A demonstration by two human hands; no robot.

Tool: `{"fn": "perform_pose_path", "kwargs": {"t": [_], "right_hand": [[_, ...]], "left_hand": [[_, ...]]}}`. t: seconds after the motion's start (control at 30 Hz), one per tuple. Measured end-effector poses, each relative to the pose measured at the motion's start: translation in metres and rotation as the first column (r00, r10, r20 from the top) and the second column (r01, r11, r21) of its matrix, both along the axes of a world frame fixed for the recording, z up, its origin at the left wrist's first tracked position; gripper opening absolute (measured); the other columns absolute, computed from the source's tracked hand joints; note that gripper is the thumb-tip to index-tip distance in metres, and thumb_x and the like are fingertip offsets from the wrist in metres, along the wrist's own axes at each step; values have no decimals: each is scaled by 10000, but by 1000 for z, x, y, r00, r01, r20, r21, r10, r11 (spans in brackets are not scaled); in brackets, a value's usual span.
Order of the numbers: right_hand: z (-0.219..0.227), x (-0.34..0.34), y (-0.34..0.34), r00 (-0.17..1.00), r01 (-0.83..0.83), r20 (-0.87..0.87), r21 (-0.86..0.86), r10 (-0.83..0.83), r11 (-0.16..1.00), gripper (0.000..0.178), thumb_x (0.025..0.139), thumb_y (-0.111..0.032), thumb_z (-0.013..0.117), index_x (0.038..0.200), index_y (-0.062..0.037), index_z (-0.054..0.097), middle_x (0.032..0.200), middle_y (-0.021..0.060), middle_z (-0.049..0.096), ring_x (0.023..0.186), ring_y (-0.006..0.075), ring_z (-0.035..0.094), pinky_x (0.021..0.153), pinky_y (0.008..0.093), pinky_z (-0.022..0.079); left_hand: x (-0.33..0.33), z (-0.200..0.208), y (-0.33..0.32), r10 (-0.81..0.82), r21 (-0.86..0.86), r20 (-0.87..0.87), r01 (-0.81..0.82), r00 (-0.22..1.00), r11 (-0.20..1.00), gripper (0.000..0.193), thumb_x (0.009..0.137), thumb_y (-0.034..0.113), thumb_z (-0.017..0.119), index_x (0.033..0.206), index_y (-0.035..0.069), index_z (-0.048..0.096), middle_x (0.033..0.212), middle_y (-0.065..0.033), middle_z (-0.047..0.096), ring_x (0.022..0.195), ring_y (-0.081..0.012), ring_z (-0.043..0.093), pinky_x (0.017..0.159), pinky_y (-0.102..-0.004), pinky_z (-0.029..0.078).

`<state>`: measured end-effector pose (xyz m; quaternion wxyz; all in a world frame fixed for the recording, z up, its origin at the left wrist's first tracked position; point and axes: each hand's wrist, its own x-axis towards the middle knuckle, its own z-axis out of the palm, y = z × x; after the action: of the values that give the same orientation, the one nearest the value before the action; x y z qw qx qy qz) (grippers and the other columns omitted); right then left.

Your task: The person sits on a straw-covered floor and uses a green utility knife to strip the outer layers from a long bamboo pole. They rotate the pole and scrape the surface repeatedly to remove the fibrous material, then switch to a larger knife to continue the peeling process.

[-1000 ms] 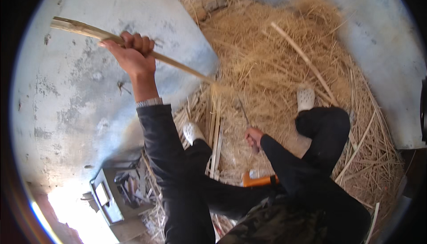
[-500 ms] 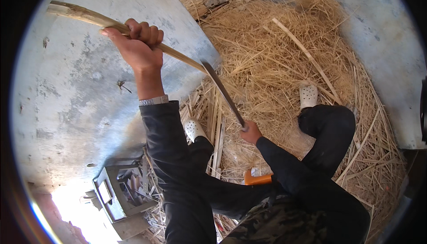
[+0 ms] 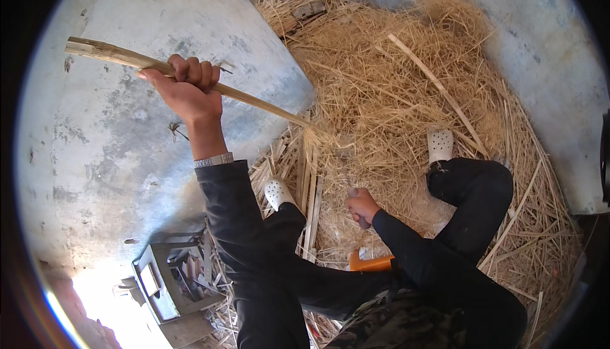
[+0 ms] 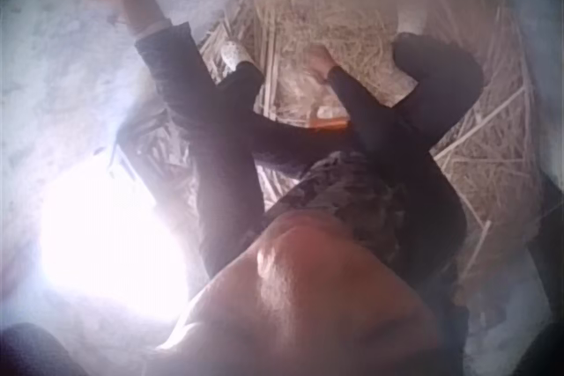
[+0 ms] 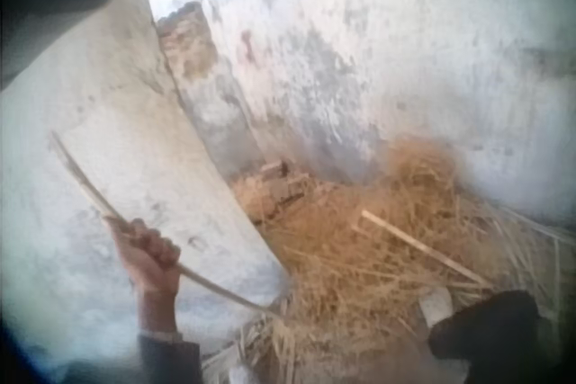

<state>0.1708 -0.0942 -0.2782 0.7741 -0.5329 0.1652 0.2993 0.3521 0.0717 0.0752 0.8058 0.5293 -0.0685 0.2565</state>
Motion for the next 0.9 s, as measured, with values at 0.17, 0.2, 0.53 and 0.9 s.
{"fn": "perform_pose_path", "kwargs": {"t": [0.17, 0.2, 0.53, 0.9], "right_hand": [[20, 12, 31, 968, -103, 220, -87, 120, 991, 87, 796, -80, 566, 780, -4, 528, 514, 33, 456, 360, 145, 444, 337, 317, 349], [3, 12, 40, 955, -131, 248, -133, 161, 982, 94, 805, -90, 565, 818, -1, 539, 515, 32, 462, 360, 147, 447, 337, 317, 350], [-96, -35, -12, 963, -7, -268, -122, -26, 992, 125, 779, -57, 549, 668, -57, 492, 517, 44, 445, 364, 154, 406, 354, 311, 330], [162, -40, 0, 944, 226, 170, 288, -282, 931, 151, 762, 21, 550, 695, -52, 437, 535, 39, 462, 354, 134, 438, 329, 290, 340]], "left_hand": [[-9, 2, -3, -3, 27, 39, 2, 999, 1000, 627, 905, 711, 179, 611, 159, 223, 508, 50, 132, 484, -108, 92, 460, -281, 138], [-13, 6, -6, -4, 25, 38, 3, 999, 1000, 619, 920, 691, 172, 606, 160, 221, 513, 49, 133, 490, -110, 97, 466, -278, 143], [-11, -5, 17, 59, -51, 66, -56, 996, 997, 555, 948, 635, 264, 662, 159, 272, 545, 51, 181, 491, -90, 156, 460, -271, 157], [-29, 7, -36, 247, -54, 42, -245, 968, 968, 508, 914, 547, 515, 661, 133, 364, 539, 51, 298, 444, -48, 266, 404, -218, 212]]}}
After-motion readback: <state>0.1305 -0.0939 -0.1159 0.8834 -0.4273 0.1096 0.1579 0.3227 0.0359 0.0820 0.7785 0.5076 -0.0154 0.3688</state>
